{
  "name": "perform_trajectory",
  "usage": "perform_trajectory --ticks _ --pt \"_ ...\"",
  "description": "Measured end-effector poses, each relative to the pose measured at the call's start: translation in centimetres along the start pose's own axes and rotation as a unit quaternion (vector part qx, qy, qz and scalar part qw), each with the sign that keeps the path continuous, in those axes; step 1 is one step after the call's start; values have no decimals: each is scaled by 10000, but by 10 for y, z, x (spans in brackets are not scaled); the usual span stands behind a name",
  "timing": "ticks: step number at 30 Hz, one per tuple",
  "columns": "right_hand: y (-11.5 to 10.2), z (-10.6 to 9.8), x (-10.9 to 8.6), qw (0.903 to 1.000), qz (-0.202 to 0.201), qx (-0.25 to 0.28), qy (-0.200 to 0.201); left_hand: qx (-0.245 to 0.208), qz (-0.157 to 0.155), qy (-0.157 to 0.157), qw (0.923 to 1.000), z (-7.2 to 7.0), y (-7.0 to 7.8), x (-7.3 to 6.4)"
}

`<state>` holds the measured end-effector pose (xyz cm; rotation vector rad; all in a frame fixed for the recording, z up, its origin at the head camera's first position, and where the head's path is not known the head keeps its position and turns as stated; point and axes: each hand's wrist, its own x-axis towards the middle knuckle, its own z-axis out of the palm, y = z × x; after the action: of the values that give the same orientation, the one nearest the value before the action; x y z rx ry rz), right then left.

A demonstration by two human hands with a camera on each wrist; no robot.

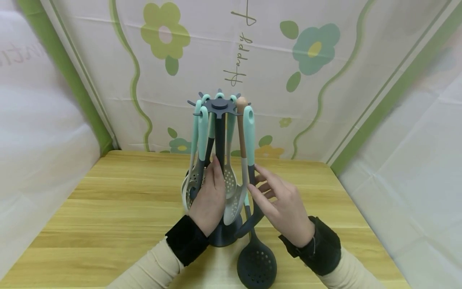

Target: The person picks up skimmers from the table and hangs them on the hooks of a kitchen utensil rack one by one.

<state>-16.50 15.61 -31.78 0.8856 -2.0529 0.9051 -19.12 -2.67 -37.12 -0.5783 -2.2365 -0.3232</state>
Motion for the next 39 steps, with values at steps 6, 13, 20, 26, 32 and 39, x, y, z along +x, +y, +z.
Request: perform_trajectory --ticks 6,13,20,26,32,39 --pt "-2 0 2 10000 32 -16 -53 76 30 30 10000 0 0 0" --pt "-4 2 4 9999 95 -20 -134 -73 -11 129 9999 1 0 -2" --pt "-4 5 6 9997 105 -6 -199 8 -31 191 9998 2 0 -2" --pt "-5 7 8 9996 147 29 -236 -80 -78 203 9997 3 0 -3" --pt "-4 12 8 9995 152 39 -272 -67 -52 188 9998 3 0 -3" --pt "-2 15 8 9988 248 85 -407 -170 -40 147 9997 2 -1 -2"
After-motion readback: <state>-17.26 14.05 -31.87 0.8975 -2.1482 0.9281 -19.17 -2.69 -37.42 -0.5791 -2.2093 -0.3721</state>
